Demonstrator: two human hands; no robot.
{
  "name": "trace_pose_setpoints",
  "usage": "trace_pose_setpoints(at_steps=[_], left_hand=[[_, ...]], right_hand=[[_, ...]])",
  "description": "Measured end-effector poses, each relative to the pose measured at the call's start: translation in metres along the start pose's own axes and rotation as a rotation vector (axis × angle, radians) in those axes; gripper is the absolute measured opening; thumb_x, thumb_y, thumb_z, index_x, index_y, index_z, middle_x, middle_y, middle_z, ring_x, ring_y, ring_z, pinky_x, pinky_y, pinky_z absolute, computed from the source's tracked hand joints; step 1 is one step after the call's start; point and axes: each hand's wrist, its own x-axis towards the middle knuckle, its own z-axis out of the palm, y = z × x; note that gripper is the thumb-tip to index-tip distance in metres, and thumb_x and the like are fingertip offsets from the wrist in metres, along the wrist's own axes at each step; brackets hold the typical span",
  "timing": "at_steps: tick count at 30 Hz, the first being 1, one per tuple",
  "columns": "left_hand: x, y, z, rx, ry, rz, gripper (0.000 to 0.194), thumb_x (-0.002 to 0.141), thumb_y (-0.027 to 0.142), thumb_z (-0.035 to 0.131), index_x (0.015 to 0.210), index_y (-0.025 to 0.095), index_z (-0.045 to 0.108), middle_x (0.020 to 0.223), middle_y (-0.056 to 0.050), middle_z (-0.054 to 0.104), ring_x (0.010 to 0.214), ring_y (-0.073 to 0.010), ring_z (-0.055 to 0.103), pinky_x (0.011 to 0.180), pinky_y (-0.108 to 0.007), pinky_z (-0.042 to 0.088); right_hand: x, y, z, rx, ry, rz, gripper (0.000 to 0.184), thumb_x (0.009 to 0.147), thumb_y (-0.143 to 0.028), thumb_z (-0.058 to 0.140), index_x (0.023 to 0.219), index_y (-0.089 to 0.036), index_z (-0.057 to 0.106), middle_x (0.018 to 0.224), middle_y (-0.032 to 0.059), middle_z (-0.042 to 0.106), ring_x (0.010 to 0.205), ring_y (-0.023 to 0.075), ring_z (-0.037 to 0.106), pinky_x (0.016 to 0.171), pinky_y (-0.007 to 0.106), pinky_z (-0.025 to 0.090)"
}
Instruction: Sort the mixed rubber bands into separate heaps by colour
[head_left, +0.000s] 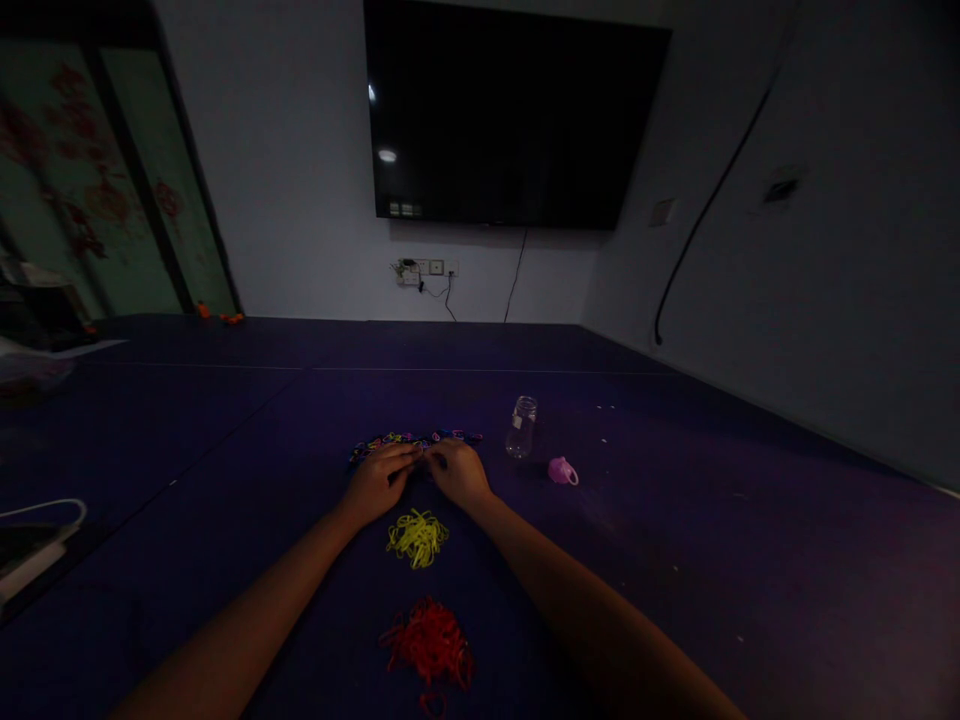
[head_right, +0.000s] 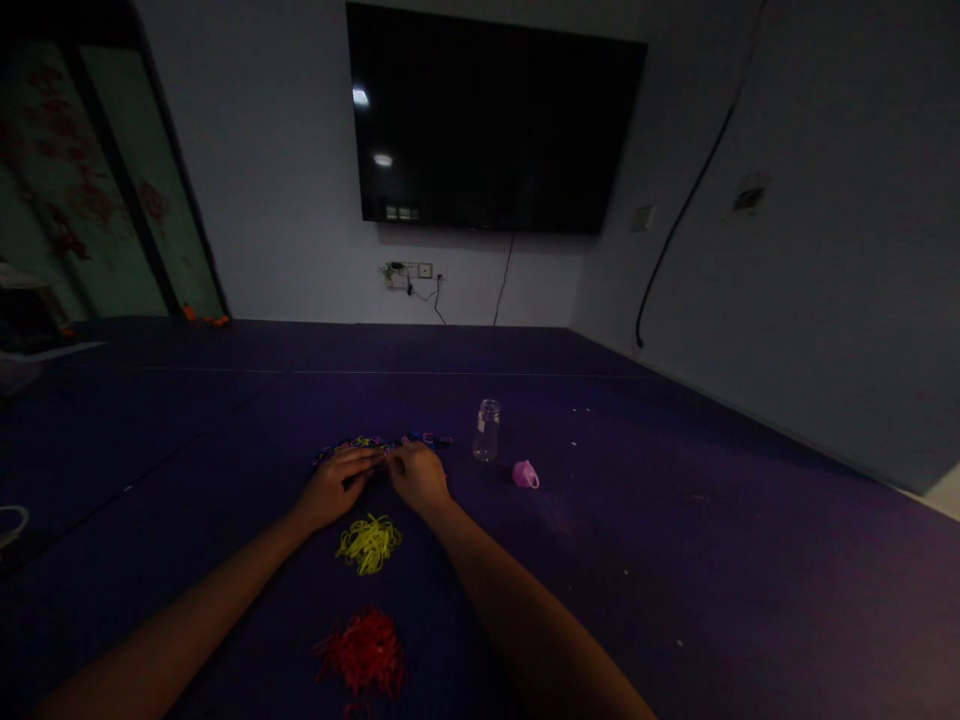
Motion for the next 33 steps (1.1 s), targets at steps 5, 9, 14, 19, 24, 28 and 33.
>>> trace_pose_setpoints(at_steps=[5, 9, 14, 19, 24, 28, 33], left_hand=[[0.0, -0.002, -0.006, -0.023, 0.242, -0.213, 0.027, 0.087, 0.03, 0.045, 0.096, 0.019, 0.069, 0.101, -0.008, 0.069, 0.094, -0.0205, 0.063, 0.087, -0.038, 0.05], [0.002, -0.009, -0.008, -0.023, 0.326, -0.34, 0.033, 0.089, 0.035, 0.041, 0.095, 0.018, 0.068, 0.095, -0.008, 0.069, 0.086, -0.0202, 0.064, 0.078, -0.034, 0.052], [0.002, -0.014, -0.007, -0.036, 0.316, -0.388, 0.035, 0.09, 0.035, 0.039, 0.096, 0.016, 0.067, 0.097, -0.009, 0.07, 0.089, -0.0215, 0.064, 0.079, -0.035, 0.051], [0.0, -0.017, -0.006, -0.037, 0.312, -0.436, 0.035, 0.089, 0.035, 0.039, 0.102, 0.016, 0.066, 0.099, -0.01, 0.069, 0.09, -0.0219, 0.064, 0.082, -0.036, 0.05], [-0.001, -0.02, -0.009, 0.099, 0.343, -0.466, 0.033, 0.088, 0.033, 0.04, 0.096, 0.017, 0.067, 0.095, -0.009, 0.07, 0.091, -0.0238, 0.062, 0.085, -0.039, 0.047], [-0.002, -0.021, -0.011, 0.276, 0.312, -0.467, 0.025, 0.084, 0.026, 0.044, 0.089, 0.019, 0.068, 0.093, -0.007, 0.07, 0.092, -0.0255, 0.06, 0.086, -0.04, 0.045], [-0.005, -0.025, -0.008, 0.392, 0.163, -0.509, 0.015, 0.077, 0.025, 0.056, 0.081, 0.024, 0.07, 0.093, -0.005, 0.071, 0.091, -0.0274, 0.06, 0.078, -0.04, 0.047]], right_hand=[[-0.002, -0.009, 0.0, 0.244, -0.065, -0.001, 0.011, 0.07, -0.013, 0.06, 0.071, -0.018, 0.069, 0.064, -0.0004, 0.064, 0.058, 0.0107, 0.055, 0.056, 0.019, 0.039], [-0.003, -0.018, -0.001, 0.459, -0.405, 0.011, 0.009, 0.064, -0.017, 0.065, 0.07, -0.015, 0.071, 0.05, -0.0044, 0.055, 0.045, 0.0071, 0.045, 0.045, 0.017, 0.032], [-0.001, -0.025, -0.009, 0.581, -0.784, 0.003, 0.014, 0.061, -0.026, 0.07, 0.067, -0.014, 0.072, 0.054, -0.002, 0.061, 0.048, 0.0074, 0.048, 0.045, 0.017, 0.033], [0.001, -0.027, -0.014, 0.568, -0.737, 0.025, 0.025, 0.072, -0.035, 0.064, 0.064, -0.012, 0.07, 0.047, -0.0022, 0.056, 0.043, 0.0068, 0.043, 0.042, 0.018, 0.028], [-0.004, -0.029, -0.01, 0.28, -0.355, -0.006, 0.033, 0.084, -0.03, 0.051, 0.059, -0.014, 0.066, 0.047, -0.0013, 0.053, 0.045, 0.008, 0.045, 0.046, 0.02, 0.027], [-0.008, -0.028, -0.01, -0.082, -0.118, -0.061, 0.037, 0.089, -0.032, 0.045, 0.059, -0.017, 0.062, 0.061, 0.0015, 0.06, 0.058, 0.0101, 0.053, 0.053, 0.021, 0.029], [-0.006, -0.022, -0.012, -0.224, -0.101, 0.003, 0.034, 0.091, -0.032, 0.042, 0.068, -0.019, 0.063, 0.073, 0.0032, 0.064, 0.067, 0.0122, 0.058, 0.058, 0.022, 0.034]])
